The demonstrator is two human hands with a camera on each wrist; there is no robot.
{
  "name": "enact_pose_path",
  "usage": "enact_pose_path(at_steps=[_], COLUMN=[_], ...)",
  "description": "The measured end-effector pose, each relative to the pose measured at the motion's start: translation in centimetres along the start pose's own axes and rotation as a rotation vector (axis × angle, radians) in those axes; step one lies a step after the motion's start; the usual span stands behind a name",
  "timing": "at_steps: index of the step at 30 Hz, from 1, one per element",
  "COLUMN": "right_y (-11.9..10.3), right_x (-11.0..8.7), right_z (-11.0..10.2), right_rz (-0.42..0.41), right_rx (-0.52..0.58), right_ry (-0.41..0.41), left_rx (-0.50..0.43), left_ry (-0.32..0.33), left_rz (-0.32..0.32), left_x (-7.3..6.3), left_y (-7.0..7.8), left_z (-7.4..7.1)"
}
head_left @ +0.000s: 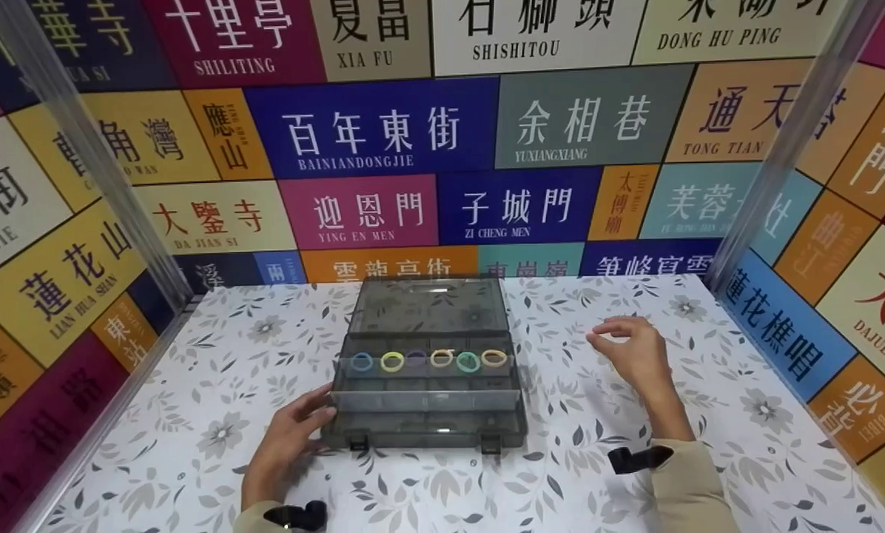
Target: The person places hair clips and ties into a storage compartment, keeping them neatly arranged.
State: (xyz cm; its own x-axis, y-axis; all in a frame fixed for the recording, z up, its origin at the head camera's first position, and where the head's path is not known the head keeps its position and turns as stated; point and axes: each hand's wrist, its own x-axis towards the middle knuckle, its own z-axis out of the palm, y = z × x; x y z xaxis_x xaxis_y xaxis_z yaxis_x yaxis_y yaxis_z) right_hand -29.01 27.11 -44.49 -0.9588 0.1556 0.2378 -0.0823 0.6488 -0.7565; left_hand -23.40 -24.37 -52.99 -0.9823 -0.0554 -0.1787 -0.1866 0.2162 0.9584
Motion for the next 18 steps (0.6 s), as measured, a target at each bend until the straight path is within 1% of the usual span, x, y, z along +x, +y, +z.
enact_pose_path(at_steps=[3, 10, 16, 18], right_y=[-0.6, -2.3, -4.1, -4.8], right_x=[0.0, -0.3, -0.7, -0.8], right_z=[0.8, 3.6, 5.7, 6.4], right_rz=[-0.008, -0.076, -0.124, -0.14], right_rx=[0.023, 0.049, 0.061, 0.07], right_ry=[-0.033, -0.081, -0.099, -0.108], left_rx=[-0.001, 0.015, 0.009, 0.016], left_ry=[0.001, 0.011, 0.006, 0.006], left_rz=[-0.001, -0.022, 0.01, 0.01], left_x=[0.0, -0.2, -0.2, -0.2], left_y=[-0.1, -0.3, -0.1, 0.0], left_z=[0.0, -0.1, 0.0, 0.0])
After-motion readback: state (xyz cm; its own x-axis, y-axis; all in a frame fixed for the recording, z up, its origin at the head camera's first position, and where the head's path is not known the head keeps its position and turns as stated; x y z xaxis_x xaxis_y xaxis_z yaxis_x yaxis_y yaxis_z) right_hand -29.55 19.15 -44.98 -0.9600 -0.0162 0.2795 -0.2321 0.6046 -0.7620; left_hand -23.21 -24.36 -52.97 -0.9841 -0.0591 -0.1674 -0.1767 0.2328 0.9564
